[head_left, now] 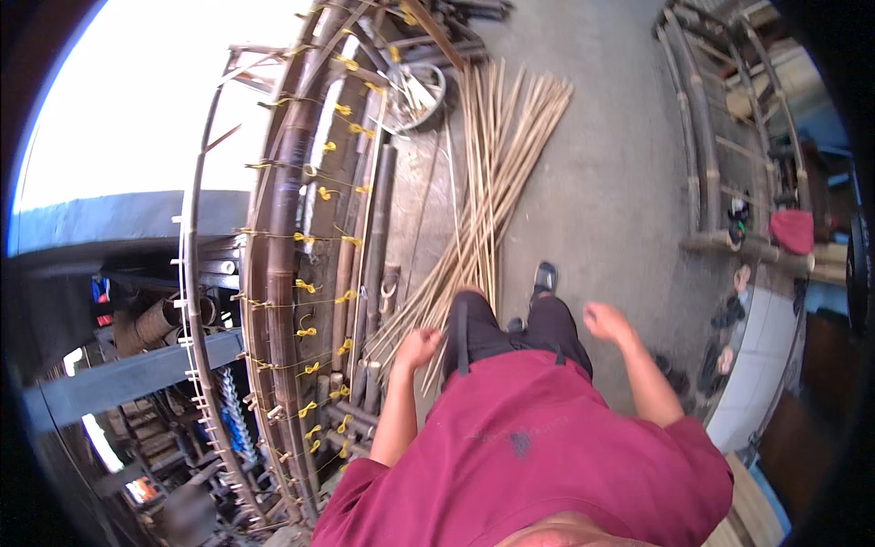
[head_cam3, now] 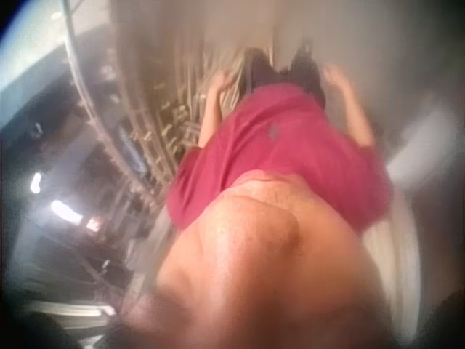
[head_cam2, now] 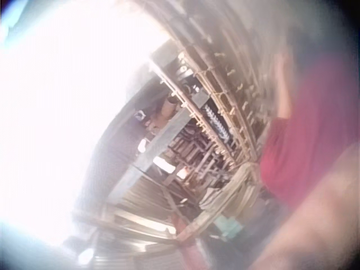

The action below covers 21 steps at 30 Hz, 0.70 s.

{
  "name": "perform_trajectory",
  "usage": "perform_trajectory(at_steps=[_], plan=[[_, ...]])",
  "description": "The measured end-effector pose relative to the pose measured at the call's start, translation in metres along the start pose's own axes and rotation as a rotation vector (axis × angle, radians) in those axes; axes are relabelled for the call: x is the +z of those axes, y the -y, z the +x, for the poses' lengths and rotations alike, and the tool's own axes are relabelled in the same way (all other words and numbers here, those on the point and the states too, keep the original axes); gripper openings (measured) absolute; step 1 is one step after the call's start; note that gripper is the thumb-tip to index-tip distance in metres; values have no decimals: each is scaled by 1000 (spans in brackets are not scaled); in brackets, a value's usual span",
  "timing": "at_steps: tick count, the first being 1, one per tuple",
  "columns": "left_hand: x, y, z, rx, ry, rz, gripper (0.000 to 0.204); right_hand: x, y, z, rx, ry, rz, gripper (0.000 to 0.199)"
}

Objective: The person gathers thin wooden sticks from the floor, aligns them into a bundle, and ties them together using yellow string. The person then places the tied bundle onto a nearby rack.

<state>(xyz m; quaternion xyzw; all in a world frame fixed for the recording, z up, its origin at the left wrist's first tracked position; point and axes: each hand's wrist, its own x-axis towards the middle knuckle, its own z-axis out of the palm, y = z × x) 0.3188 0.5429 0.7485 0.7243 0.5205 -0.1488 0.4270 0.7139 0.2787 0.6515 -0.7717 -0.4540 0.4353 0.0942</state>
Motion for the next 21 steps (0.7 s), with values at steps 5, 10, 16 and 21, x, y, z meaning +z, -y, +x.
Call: perform_trajectory(at_steps=[5,10,16,21], plan=[[-21,-61,60,75,-62,-21,52,-36,20,93,112,-137,204,44],[-18,-73,169,121,-37,-18,64,25,2,206,300,-150,533,54],[43,28,390,25,211,6,86,138,-19,356,447,-139,612,80],[127,149,590,-221,434,-45,115,259,-64,518,648,-103,845,90]])
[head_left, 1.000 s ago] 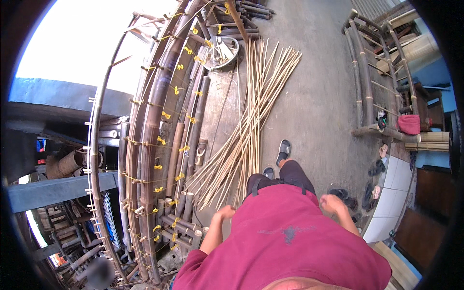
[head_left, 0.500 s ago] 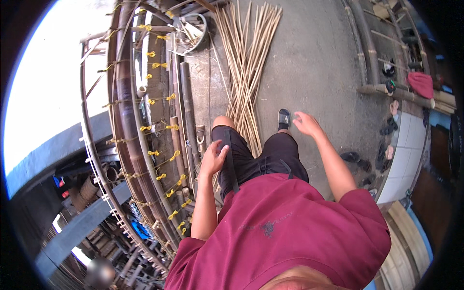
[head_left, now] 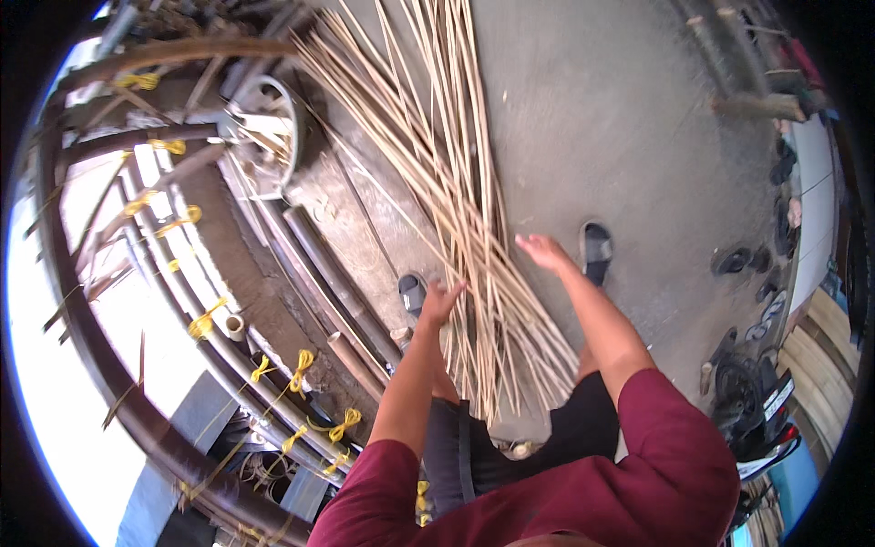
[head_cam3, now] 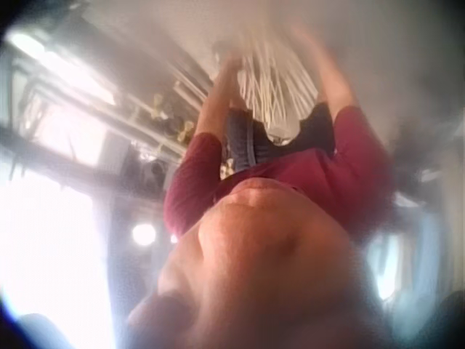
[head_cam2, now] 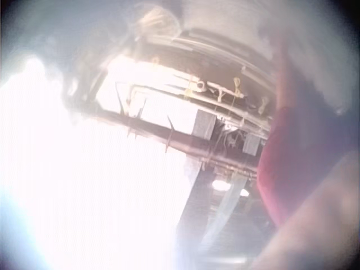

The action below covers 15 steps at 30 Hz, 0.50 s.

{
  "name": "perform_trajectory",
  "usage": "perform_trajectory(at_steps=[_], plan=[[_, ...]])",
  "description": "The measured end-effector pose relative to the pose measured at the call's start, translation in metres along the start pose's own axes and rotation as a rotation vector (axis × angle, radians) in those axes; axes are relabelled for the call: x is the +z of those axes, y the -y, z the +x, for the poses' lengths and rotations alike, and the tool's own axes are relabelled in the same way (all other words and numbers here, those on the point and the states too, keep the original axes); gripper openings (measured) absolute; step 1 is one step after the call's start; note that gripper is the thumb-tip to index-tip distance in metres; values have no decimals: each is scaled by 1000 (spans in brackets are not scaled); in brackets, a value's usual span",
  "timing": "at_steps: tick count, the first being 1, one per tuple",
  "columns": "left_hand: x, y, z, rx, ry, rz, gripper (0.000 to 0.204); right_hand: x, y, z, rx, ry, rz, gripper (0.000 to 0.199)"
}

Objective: The person gathers thin wooden sticks from the floor, aligns them into a bundle, and ties them together using yellow string. The person then places the tied bundle onto a nearby rack.

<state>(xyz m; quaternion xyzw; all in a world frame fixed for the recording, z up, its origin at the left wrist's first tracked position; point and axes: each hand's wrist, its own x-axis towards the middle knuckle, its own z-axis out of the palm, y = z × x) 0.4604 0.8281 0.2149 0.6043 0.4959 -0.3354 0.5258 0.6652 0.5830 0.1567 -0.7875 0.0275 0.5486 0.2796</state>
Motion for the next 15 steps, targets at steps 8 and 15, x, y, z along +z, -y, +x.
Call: perform_trajectory(at_steps=[8,15], plan=[[30,101,209,138,-71,-443,100,125,-38,172,39,-225,313,87],[40,117,235,88,-65,-671,77,141,-62,187,197,124,763,98]])
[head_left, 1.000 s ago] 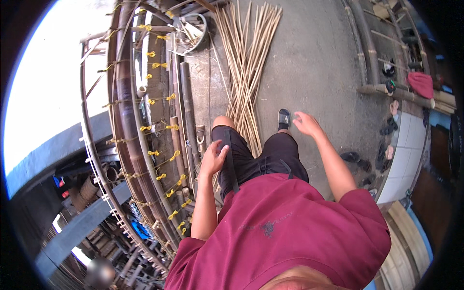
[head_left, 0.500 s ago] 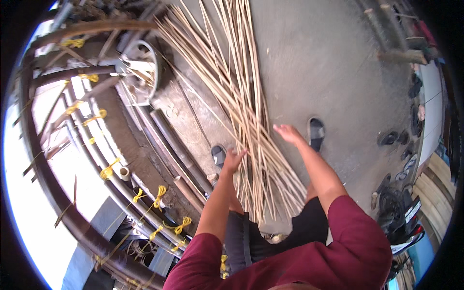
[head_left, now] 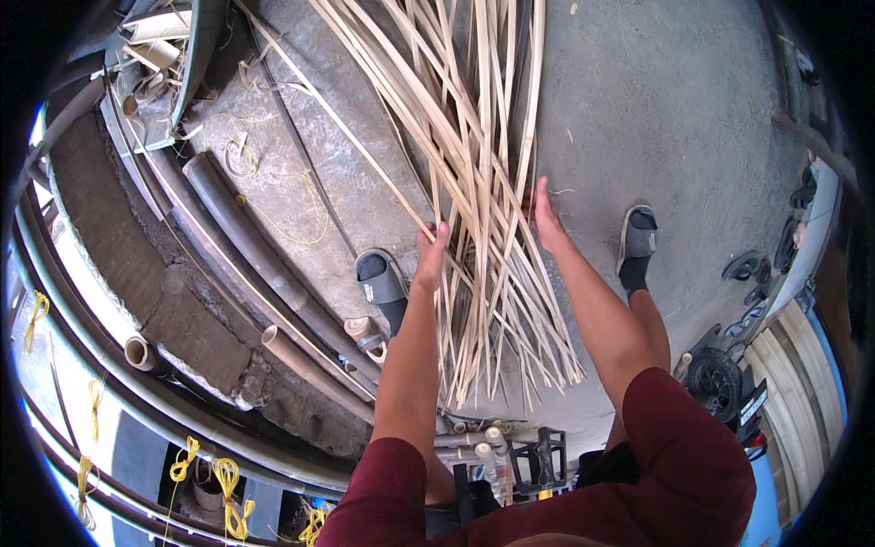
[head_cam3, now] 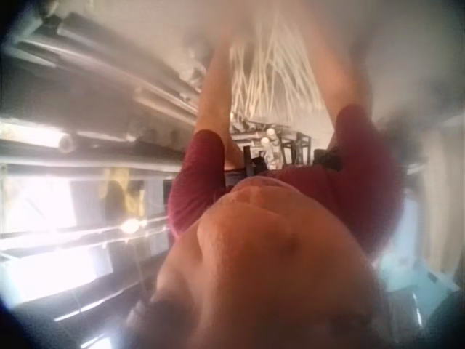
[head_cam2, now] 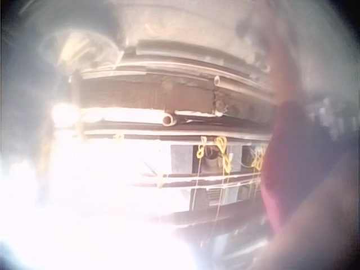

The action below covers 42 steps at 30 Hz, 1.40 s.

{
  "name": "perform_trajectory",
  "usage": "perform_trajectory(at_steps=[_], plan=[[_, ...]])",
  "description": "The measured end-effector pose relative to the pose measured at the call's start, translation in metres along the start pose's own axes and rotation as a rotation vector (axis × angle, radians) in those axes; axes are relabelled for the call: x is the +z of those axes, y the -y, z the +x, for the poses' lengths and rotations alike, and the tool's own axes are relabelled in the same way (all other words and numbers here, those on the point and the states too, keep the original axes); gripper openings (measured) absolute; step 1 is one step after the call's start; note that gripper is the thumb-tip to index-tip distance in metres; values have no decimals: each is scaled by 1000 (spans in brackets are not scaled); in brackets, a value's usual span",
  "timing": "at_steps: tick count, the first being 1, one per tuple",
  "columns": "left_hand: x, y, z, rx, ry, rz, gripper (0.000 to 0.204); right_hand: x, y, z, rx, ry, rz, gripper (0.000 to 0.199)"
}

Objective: The person gathers thin wooden sticks from the floor, aligns them into a bundle, and ties them together using yellow string. The person then places the tied bundle onto a nearby rack.

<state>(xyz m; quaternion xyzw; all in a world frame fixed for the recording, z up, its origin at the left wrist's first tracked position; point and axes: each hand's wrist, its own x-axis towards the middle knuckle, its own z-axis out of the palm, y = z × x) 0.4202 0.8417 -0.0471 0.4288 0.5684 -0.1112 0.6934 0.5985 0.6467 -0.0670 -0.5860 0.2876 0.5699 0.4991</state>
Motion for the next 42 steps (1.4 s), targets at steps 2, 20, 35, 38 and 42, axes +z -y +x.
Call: perform_trajectory(at_steps=[2,20,35,38,42], plan=[[-15,14,14,-104,128,-54,84,15,3,-2,-37,-52,-2,101],[-18,-8,20,-451,598,-103,88,5,-4,3,-79,-164,-466,73],[-4,3,6,-167,342,6,78,14,16,-12,-106,66,-472,91],[-19,19,18,-295,463,-219,76,4,-16,10,-123,104,-162,94],[-25,23,34,-402,596,-259,78,-5,-32,39,43,238,137,99]])
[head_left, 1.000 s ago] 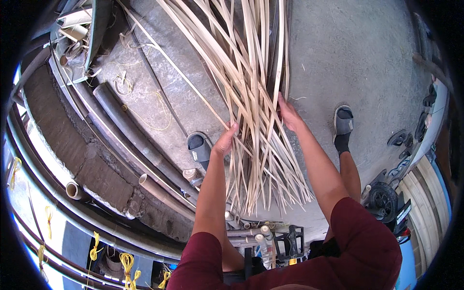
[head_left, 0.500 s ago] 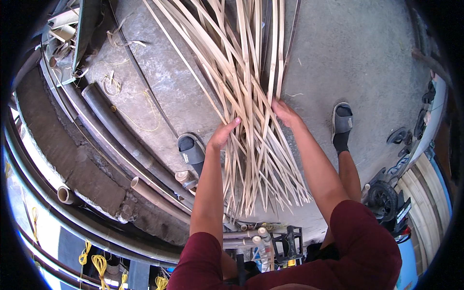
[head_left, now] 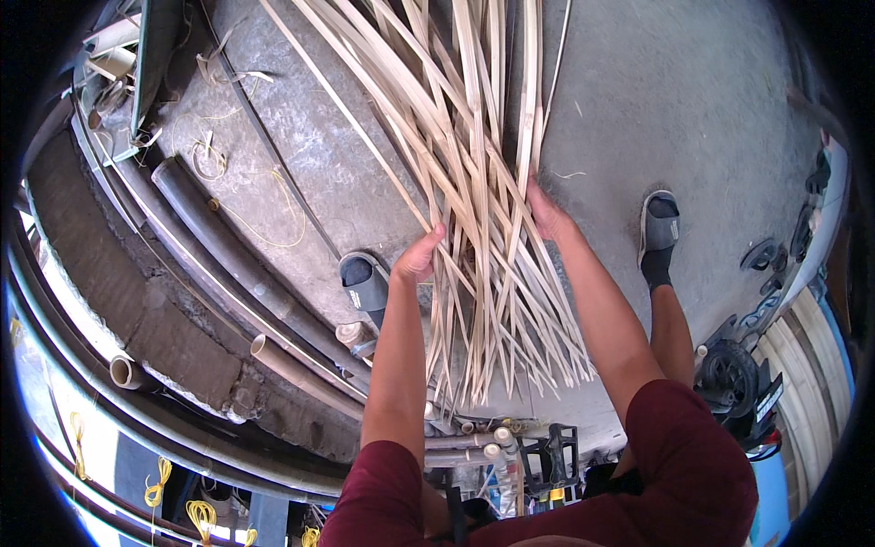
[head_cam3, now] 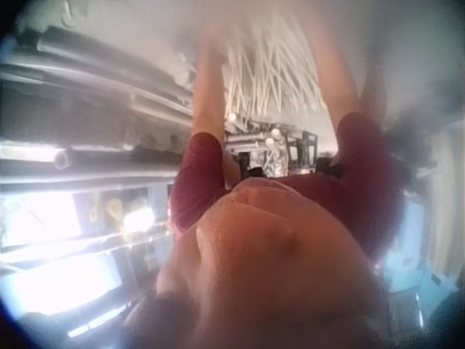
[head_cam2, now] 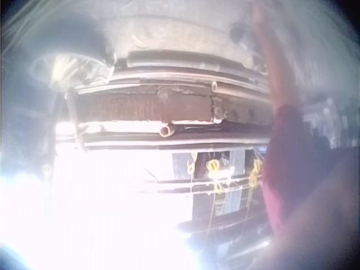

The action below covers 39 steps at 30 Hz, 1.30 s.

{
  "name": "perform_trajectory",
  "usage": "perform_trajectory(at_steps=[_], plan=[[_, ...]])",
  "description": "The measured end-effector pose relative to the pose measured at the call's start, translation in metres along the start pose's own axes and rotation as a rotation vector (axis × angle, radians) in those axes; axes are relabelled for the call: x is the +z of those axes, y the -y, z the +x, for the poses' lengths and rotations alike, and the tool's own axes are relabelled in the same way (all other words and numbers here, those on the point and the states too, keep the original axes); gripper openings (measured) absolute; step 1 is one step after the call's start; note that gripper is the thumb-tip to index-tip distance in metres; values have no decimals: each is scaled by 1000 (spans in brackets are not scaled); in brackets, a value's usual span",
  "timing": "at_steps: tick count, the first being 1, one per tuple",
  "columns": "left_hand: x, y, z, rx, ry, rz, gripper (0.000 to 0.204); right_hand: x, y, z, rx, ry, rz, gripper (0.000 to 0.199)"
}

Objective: The person gathers thin wooden sticks from the floor, aligns them into a bundle, and ties them together using yellow string. The person then places the tied bundle onto a nearby rack.

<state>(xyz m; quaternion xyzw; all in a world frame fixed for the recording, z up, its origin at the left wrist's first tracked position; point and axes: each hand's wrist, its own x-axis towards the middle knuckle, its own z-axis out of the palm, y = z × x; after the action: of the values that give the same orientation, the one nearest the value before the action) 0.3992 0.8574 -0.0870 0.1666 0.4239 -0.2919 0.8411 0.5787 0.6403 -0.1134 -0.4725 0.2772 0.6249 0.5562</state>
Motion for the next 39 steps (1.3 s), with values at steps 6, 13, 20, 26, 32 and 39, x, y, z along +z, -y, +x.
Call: perform_trajectory(at_steps=[6,13,20,26,32,39], plan=[[-9,-2,0,-58,57,9,77,3,2,-3,43,131,-104,99],[-8,0,5,-72,34,87,83,-10,-17,9,61,92,-13,82],[82,-19,-35,-25,-233,311,84,-49,-41,-16,-9,-66,-208,45],[141,-4,-90,-8,-318,496,72,-27,-43,-94,112,-219,-161,43],[185,23,-93,62,-287,430,52,-26,0,-162,47,-232,-221,48],[254,43,-44,48,-310,297,40,-99,25,-167,18,-179,-100,44]])
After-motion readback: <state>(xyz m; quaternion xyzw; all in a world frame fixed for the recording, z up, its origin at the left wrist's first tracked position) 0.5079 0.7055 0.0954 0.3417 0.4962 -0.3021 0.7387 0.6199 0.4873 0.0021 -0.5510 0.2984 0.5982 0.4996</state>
